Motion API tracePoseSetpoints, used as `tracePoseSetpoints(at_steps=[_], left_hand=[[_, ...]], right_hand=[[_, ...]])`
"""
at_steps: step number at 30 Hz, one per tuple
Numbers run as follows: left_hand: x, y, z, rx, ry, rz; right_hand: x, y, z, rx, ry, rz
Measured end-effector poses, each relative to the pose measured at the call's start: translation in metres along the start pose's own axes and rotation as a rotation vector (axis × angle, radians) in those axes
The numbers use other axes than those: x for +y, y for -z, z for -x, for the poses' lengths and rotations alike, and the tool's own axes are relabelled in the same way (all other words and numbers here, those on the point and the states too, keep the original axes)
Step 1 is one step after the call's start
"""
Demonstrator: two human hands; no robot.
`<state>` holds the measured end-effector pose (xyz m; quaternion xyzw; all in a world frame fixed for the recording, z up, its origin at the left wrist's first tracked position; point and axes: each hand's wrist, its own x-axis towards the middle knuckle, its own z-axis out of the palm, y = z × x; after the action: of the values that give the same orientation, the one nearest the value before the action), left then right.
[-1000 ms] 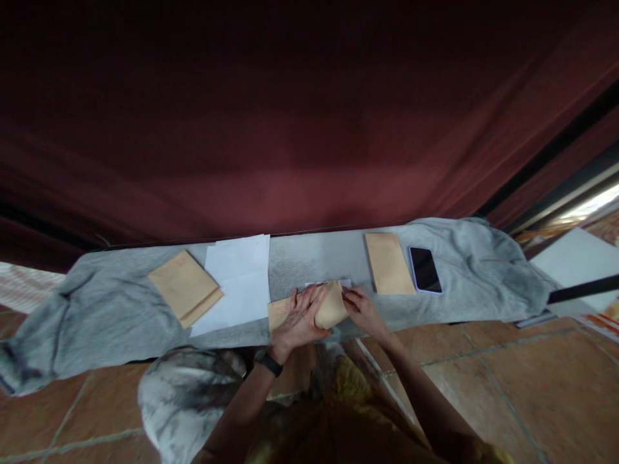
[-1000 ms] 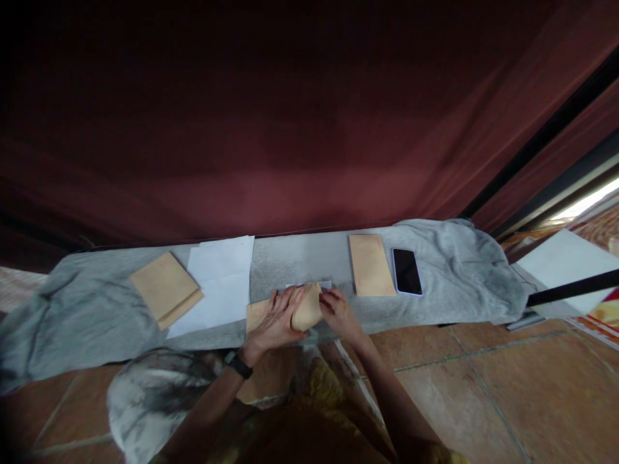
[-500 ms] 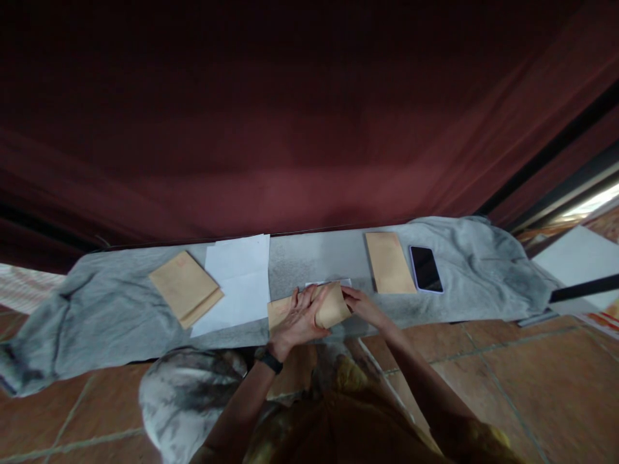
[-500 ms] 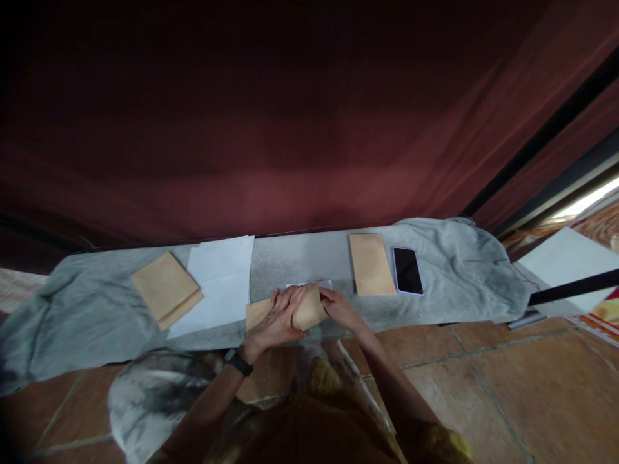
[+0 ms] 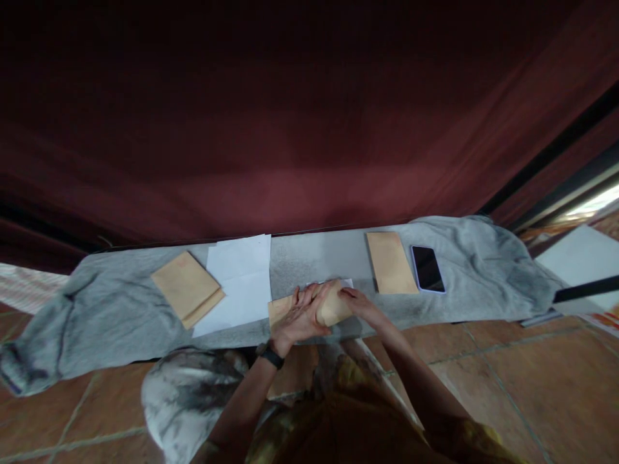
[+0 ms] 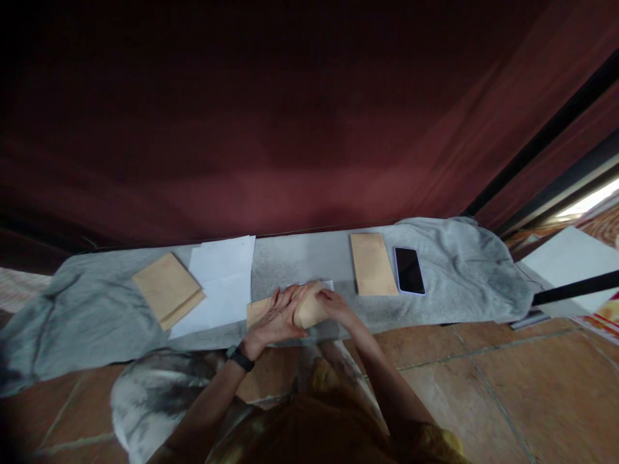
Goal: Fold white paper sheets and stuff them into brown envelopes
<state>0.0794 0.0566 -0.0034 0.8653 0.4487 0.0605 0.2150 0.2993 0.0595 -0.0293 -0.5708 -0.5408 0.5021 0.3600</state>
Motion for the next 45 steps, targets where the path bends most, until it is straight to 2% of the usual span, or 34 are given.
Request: tracePoseSetpoints(at_steps=[7,15,22,27,31,35,39,42,45], left_hand=[[0.000,0.003,-0.005,-0.054,-0.023,0.005],[0.003,0.009,-0.007,-0.073,-0.043,0.041],[0.026,-0.015,-0.010,0.035,-0.084,-0.027],[0.029,-0.033,-0.007,0.079,-0.078,-0.126],[0.031,-0.038,-0.004,0.110,-0.091,-0.199],[0.038,-0.036,0.002,0.133,-0.110,-0.221],[0.038,-0.028,0.011,0.142,-0.106,-0.209],[0.029,-0.021,0.016,0.150,-0.059,-0.182],[0.017,-0.015,0.017,0.148,-0.003,-0.128]], right_hand=[[0.014,0.021,0.032,-0.090,-0.092,0.024],[0.019,0.005,0.023,0.040,-0.017,0.140],[0.018,0.000,0.024,0.078,0.022,0.133],[0.018,0.005,0.031,0.052,0.089,0.158],[0.016,0.001,0.030,0.091,0.018,0.187],[0.012,0.001,0.031,0.115,0.007,0.181],[0.009,0.014,0.042,0.184,-0.039,0.021],[0.010,0.024,0.050,0.236,-0.116,-0.195],[0.010,0.023,0.055,0.235,-0.175,-0.318]])
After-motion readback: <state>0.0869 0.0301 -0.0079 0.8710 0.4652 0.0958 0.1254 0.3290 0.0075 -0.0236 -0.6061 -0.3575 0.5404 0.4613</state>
